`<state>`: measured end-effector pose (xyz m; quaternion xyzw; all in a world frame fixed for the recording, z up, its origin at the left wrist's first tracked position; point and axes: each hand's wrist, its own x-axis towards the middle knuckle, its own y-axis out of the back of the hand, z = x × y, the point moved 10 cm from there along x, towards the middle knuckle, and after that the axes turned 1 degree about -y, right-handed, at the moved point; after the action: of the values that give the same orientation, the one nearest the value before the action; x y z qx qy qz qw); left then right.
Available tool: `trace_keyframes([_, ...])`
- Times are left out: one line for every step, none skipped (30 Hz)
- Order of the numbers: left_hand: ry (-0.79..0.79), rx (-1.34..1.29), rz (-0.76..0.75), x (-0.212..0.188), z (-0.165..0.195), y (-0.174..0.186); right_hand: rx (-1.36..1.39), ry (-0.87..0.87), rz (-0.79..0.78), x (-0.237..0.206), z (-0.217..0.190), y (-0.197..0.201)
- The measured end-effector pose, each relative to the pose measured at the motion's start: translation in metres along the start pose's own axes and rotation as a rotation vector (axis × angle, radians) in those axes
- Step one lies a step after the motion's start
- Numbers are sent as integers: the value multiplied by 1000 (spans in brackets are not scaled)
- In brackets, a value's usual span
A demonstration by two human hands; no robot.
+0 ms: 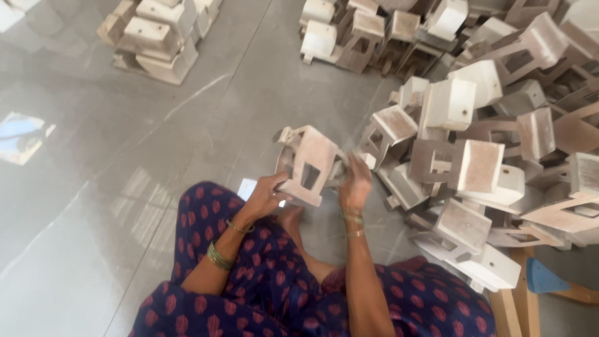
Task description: The person sits on the floor next to a large pile of small unfinished wooden stools and wipes each stool with a cloth, one at a time, rubbing the seat and sides before setting the wiped stool aside and picking up the next one.
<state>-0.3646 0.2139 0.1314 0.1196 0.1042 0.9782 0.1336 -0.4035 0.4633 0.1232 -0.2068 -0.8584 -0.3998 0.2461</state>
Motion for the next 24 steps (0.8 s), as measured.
trace_keyframes([6, 25, 3, 4, -2, 3, -14, -25, 41, -6, 13, 7])
trace_keyframes([26, 45, 6, 4, -5, 4, -30, -56, 68, -15, 23, 12])
trace_keyframes([55, 59, 10, 4, -8, 5, 401, -225, 72, -23, 44, 6])
trace_keyframes([54, 85, -13, 5, -8, 2, 834, -394, 83, -30, 56, -9])
trace_keyframes([45, 115, -39, 5, -8, -1, 1269, -559, 102, -38, 62, -27])
trace_keyframes([34, 142, -69, 5, -7, -5, 843, -358, 60, -34, 47, -15])
trace_keyframes([10, 110, -67, 5, -4, -7, 415, -164, 16, -31, 25, -12])
trace_keyframes([-7, 77, -64, 4, -2, -6, -13, 25, -35, -32, 3, -15])
trace_keyframes([-25, 45, -61, 4, 1, -7, 0, 28, -51, -32, 1, -15])
trace_keyframes([7, 61, -63, 3, -1, -6, 14, 33, -59, -32, -2, -13])
trace_keyframes([37, 76, -64, 2, -3, -5, 27, 39, -67, -32, -2, -8])
trace_keyframes([67, 90, -62, 2, -5, -4, 34, 20, -88, -32, 1, -4])
trace_keyframes([65, 96, -71, 2, -3, -5, 45, 4, -108, -32, 5, 0])
trace_keyframes([62, 103, -79, 2, -2, -6, 57, -12, -128, -32, 9, 3])
trace_keyframes([59, 107, -85, 3, 0, -8, 32, -94, -100, -32, 19, 9])
trace_keyframes([68, 103, -93, 3, 0, -9, 6, -173, -73, -33, 28, 12])
trace_keyframes([78, 99, -101, 4, 0, -11, -19, -252, -46, -34, 37, 13])
trace_keyframes([88, 95, -113, 3, -1, -13, 21, -155, -53, -32, 28, 9])
trace_keyframes([84, 83, -112, 4, 0, -14, 59, -59, -59, -31, 18, 3])
trace_keyframes([80, 73, -109, 4, -1, -14, 100, 38, -65, -31, 8, -2])
trace_keyframes([78, 64, -103, 4, -2, -13, 112, 65, -59, -31, 6, -6])
trace_keyframes([84, 60, -91, 2, -5, -12, 123, 89, -56, -31, 5, -9])
trace_keyframes([89, 56, -80, 1, -9, -10, 133, 112, -52, -31, 4, -9])
trace_keyframes([85, 56, -69, 2, -11, -9, 123, 36, -51, -30, 14, -8])
